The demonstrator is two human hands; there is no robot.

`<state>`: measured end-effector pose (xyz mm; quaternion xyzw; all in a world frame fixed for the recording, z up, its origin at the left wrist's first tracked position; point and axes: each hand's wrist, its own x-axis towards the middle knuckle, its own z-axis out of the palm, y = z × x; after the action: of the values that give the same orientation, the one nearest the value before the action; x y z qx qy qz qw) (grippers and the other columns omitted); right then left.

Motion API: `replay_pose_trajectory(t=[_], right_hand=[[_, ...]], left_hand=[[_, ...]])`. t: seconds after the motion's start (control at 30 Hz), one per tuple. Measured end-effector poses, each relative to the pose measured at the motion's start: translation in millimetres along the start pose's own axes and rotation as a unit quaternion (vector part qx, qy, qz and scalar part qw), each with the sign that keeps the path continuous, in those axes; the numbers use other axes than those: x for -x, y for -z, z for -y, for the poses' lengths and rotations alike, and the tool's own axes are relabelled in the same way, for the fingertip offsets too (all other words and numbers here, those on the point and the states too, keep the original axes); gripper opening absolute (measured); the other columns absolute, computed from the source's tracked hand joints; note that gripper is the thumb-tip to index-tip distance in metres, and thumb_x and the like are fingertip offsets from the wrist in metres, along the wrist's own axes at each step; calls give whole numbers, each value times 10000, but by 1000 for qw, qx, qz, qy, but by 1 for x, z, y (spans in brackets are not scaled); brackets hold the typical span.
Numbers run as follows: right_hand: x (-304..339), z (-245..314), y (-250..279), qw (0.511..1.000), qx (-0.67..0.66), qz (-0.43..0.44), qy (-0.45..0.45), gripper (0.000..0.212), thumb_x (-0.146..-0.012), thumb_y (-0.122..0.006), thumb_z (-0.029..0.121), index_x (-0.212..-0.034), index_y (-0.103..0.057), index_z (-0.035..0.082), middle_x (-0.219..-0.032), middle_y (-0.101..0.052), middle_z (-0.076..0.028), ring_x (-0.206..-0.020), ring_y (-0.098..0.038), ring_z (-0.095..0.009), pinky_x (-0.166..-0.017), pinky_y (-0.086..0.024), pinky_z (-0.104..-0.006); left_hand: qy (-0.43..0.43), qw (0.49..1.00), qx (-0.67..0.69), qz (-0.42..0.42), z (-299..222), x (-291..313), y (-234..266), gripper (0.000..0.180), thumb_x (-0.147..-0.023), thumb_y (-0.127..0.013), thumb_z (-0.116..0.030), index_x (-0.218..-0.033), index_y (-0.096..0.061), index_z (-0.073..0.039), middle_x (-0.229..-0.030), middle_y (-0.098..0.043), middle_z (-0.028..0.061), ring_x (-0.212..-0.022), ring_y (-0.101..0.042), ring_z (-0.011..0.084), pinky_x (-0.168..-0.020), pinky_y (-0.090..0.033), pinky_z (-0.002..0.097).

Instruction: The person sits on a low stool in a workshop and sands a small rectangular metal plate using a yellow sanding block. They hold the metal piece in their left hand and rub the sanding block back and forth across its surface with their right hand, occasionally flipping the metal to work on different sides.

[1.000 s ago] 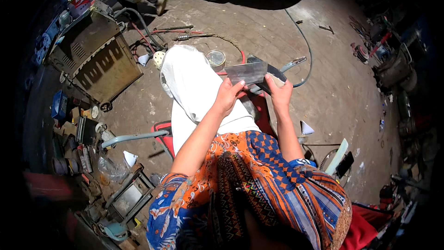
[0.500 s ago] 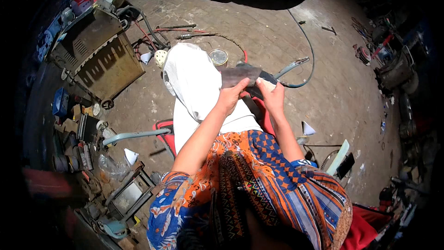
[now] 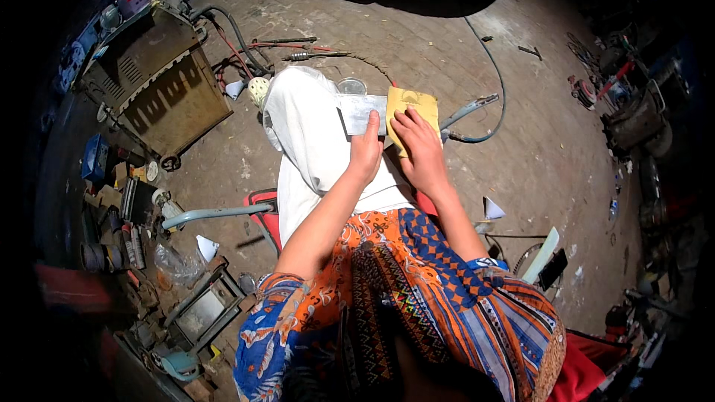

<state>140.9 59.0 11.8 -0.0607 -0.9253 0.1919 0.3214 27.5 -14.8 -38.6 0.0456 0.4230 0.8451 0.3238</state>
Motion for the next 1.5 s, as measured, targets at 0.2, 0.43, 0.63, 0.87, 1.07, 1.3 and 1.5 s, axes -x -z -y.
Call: replay_pose_trajectory(t=[0.2,0.43,0.63,0.87,1.07,1.3,1.5], right_hand=[[1,10,-12,993,-5,49,-103,604,-845,-677,228,-1363,-461,4,-1444,-420,-182,-1369,-367,-332,-1107,-311,-454],[18,19,-17,989,92,111,-27,544,-969,-491,263,-1407,-400,-47,-1505,-354,-180,-1429,-280,-309,-1186,-171,-456],[7,9,-26,992,109,56,-34,507,-965,-489,222,-1394,-422,-39,-1492,-378,-180,-1430,-279,-314,-1179,-164,-486],[-13,-3,-30,988,142,31,-54,504,-959,-487,169,-1408,-399,-42,-1488,-380,-178,-1426,-277,-333,-1169,-175,-504],[8,13,-29,992,109,52,-29,510,-924,-513,152,-1387,-429,-46,-1480,-393,-185,-1423,-292,-333,-1175,-173,-495],[-19,-4,-41,988,137,30,-59,500,-916,-503,134,-1376,-441,-51,-1454,-419,-208,-1418,-301,-333,-1178,-169,-481],[4,14,-32,991,118,59,-25,500,-900,-515,110,-1375,-446,-31,-1450,-425,-204,-1411,-312,-340,-1175,-175,-496]], left_hand=[[-20,997,-70,19,-5,7,-6,448,-998,-521,-426,-1063,-616,7,-862,-553,14,-703,-485,72,-507,-391,268],[61,992,-108,0,-6,4,1,410,-1011,-518,-347,-1163,-581,29,-1103,-593,63,-954,-531,145,-829,-439,311],[13,991,-135,-15,7,-16,10,535,-974,-559,-432,-952,-657,93,-879,-638,72,-793,-533,141,-686,-447,318],[-76,979,-181,-45,6,-3,-6,461,-983,-554,-366,-1011,-654,83,-951,-676,121,-852,-576,150,-756,-471,323],[-80,989,-121,-13,6,-4,-2,473,-977,-561,-375,-989,-654,89,-928,-662,99,-846,-567,142,-720,-468,331],[-28,986,-162,-27,10,-8,5,419,-969,-577,-332,-1003,-654,79,-904,-668,82,-786,-583,139,-694,-474,303],[-11,995,-101,-25,11,-8,3,494,-980,-557,-364,-978,-658,120,-935,-676,124,-832,-599,141,-699,-482,306]])
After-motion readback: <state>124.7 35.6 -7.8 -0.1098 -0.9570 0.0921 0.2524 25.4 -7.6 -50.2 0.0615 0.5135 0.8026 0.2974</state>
